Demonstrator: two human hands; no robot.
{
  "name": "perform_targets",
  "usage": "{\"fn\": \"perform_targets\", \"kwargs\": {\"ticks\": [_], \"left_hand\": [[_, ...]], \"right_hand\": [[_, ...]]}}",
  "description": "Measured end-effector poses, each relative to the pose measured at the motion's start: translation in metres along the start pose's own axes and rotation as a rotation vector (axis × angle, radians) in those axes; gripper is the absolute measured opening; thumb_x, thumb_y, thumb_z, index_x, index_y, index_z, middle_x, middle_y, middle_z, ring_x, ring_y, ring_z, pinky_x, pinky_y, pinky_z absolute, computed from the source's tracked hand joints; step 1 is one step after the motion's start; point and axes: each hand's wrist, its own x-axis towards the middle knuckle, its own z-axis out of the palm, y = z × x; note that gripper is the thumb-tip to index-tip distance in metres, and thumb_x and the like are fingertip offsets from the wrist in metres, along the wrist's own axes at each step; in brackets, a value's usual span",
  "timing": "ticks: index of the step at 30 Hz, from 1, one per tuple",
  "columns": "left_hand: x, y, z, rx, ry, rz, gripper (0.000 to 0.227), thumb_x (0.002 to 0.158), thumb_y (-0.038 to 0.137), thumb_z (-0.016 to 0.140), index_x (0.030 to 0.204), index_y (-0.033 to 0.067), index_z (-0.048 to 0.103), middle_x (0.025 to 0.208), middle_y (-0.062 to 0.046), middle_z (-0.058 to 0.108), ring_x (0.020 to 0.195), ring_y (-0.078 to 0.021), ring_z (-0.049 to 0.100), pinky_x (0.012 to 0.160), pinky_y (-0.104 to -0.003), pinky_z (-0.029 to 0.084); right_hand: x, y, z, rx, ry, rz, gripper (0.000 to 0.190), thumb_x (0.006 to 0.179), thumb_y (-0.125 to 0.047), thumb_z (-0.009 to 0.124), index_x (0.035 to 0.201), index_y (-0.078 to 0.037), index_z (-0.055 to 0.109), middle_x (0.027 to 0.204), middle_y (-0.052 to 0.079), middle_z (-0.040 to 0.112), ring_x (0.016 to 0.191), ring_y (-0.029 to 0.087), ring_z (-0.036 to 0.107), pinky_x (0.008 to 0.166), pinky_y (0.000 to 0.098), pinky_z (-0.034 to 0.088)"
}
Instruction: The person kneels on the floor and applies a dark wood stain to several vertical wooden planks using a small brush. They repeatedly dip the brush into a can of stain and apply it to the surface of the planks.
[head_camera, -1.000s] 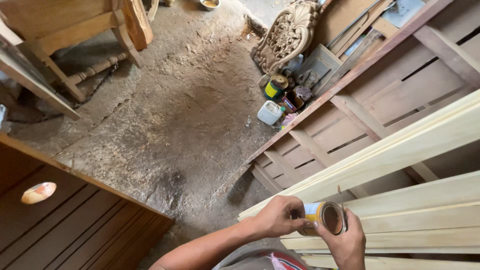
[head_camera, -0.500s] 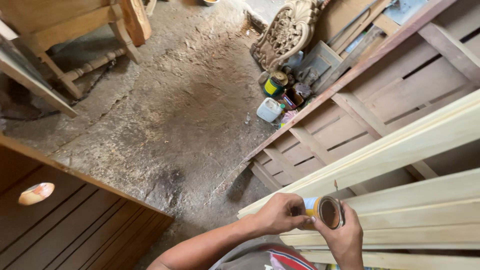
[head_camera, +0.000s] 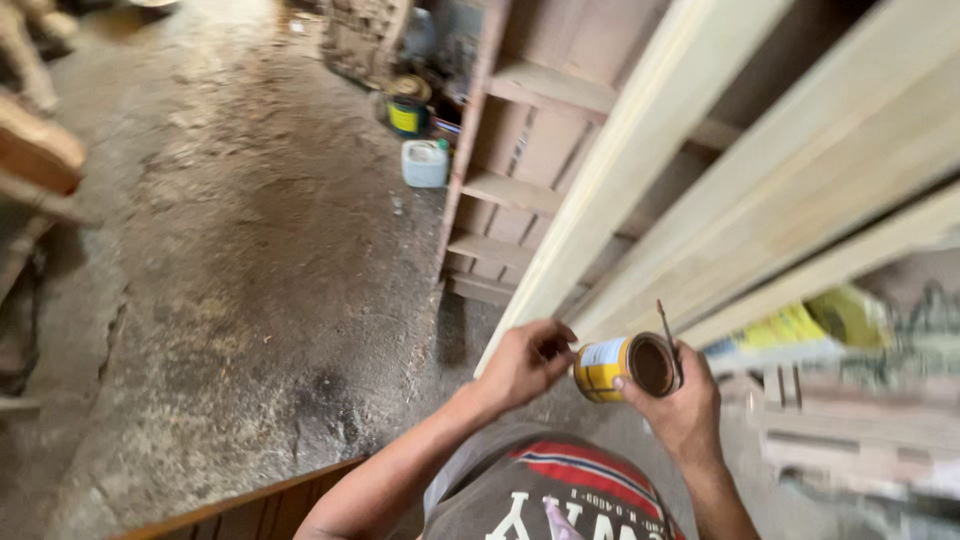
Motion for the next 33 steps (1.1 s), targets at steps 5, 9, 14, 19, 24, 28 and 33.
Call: {"fn": "perform_targets", "kwargs": {"ticks": [5,9,14,19,24,28,33], "left_hand": [[0.045,-0.013,0.019,0.131,0.005,-0.080,0.039,0.087,0.023,0.077,0.119,0.0030,0.068,0.093,-0.015,0.076,0.079,-0.0216,0.074,0.071,-0.034,0.060],[0.105,-0.035,0.034,0.342,0.106,0.010,0.071,0.079,0.031,0.087,0.134,-0.0017,0.055,0.109,-0.022,0.071,0.091,-0.0287,0.071,0.074,-0.041,0.061],[0.212,-0.061,0.048,0.422,0.363,0.154,0.110,0.077,0.040,0.092,0.153,-0.0020,0.024,0.139,-0.031,0.044,0.122,-0.0433,0.053,0.102,-0.055,0.052],[0.303,-0.078,0.073,0.391,0.548,0.237,0.136,0.075,0.038,0.105,0.155,-0.0045,0.003,0.155,-0.037,0.020,0.140,-0.0521,0.030,0.113,-0.062,0.032],[0.336,-0.108,0.085,0.439,0.719,0.361,0.134,0.073,0.027,0.101,0.159,-0.0007,0.002,0.164,-0.029,0.017,0.151,-0.0446,0.026,0.129,-0.059,0.021],[0.328,-0.112,0.079,0.431,0.704,0.354,0.128,0.076,0.023,0.101,0.159,-0.0014,0.007,0.163,-0.027,0.025,0.152,-0.0409,0.032,0.128,-0.058,0.024],[0.307,-0.099,0.067,0.294,0.576,0.235,0.118,0.082,0.017,0.097,0.158,-0.0062,0.009,0.157,-0.029,0.035,0.146,-0.0412,0.040,0.125,-0.057,0.035]], "right_hand": [[-0.032,0.025,-0.029,-0.059,0.174,0.053,0.064,0.066,-0.021,0.092,0.118,0.003,0.063,0.110,0.016,0.069,0.097,0.023,0.069,0.084,0.0360,0.056],[-0.059,0.035,-0.050,-0.050,0.246,0.140,0.062,0.071,-0.021,0.091,0.120,0.002,0.063,0.111,0.016,0.069,0.098,0.024,0.069,0.085,0.0365,0.055],[-0.087,0.052,-0.063,-0.087,0.366,0.169,0.068,0.072,-0.023,0.092,0.125,0.003,0.060,0.115,0.017,0.066,0.102,0.026,0.068,0.088,0.0374,0.056],[-0.112,0.061,-0.068,-0.183,0.411,0.281,0.069,0.069,-0.022,0.093,0.125,0.004,0.060,0.116,0.019,0.067,0.103,0.029,0.069,0.089,0.0399,0.055],[-0.133,0.070,-0.072,-0.215,0.460,0.408,0.070,0.070,-0.022,0.093,0.125,0.004,0.060,0.116,0.019,0.067,0.102,0.030,0.069,0.089,0.0401,0.055],[-0.148,0.078,-0.076,-0.213,0.472,0.476,0.069,0.072,-0.021,0.093,0.126,0.006,0.060,0.118,0.021,0.066,0.104,0.031,0.069,0.089,0.0405,0.055],[-0.149,0.088,-0.082,-0.165,0.512,0.485,0.070,0.073,-0.021,0.092,0.128,0.008,0.059,0.119,0.021,0.065,0.106,0.028,0.068,0.090,0.0385,0.056]]}}
